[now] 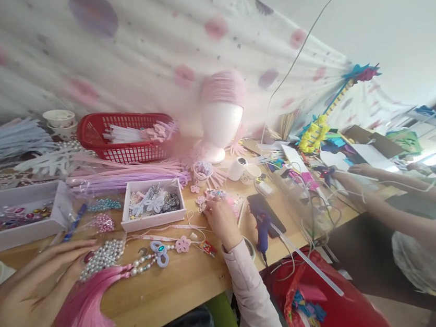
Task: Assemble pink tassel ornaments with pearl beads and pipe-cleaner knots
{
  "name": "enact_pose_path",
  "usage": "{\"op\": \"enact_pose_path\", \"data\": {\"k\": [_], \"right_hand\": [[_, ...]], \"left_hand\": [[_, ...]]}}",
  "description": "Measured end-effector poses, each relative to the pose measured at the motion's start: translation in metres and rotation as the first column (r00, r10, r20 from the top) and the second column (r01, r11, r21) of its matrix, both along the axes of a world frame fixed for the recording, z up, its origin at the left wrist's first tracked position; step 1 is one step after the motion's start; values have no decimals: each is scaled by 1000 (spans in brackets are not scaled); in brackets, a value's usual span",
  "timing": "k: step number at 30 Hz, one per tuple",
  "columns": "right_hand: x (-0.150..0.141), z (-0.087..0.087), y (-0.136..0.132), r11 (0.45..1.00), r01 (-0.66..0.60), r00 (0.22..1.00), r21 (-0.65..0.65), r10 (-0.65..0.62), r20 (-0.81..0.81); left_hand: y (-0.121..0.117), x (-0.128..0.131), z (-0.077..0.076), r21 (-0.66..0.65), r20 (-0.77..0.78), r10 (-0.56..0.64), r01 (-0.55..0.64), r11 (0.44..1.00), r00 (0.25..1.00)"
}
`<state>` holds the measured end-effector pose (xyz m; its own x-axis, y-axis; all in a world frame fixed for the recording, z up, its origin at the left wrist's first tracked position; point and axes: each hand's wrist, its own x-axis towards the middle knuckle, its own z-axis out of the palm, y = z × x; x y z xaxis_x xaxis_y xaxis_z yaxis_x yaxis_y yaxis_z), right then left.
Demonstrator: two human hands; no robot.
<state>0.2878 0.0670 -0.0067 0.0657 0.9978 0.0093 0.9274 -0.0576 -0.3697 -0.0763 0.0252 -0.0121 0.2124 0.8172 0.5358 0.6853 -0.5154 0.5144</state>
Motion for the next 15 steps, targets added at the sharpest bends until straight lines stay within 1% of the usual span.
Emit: {"op": "enact_pose_path", "data": {"k": [2, 5, 8, 12, 14, 15], "right_hand": [[8, 3, -3, 999, 29, 999, 14, -29, 26], [16, 9, -7, 997, 63, 997, 36, -65, 42], [11, 4, -9, 999, 40, 999, 28, -41, 33], [1, -10, -6, 1000, 25, 998, 15, -24, -52], [3, -10, -4, 999, 41, 991, 25, -37, -127], [6, -7, -2, 998, 50, 984, 32, -44, -173]], "left_hand": [[0, -2, -1, 7, 3, -21, 21, 1000, 1000], [1, -1, 2, 38, -15, -54, 54, 998, 998], [2, 6, 8, 67, 10, -96, 95, 993, 995], [-1, 15, 20, 37, 76, -132, 129, 991, 988], [-3, 17, 29, -1, 116, -123, 124, 992, 986], [-3, 18, 34, -20, 133, -120, 124, 992, 984]]}}
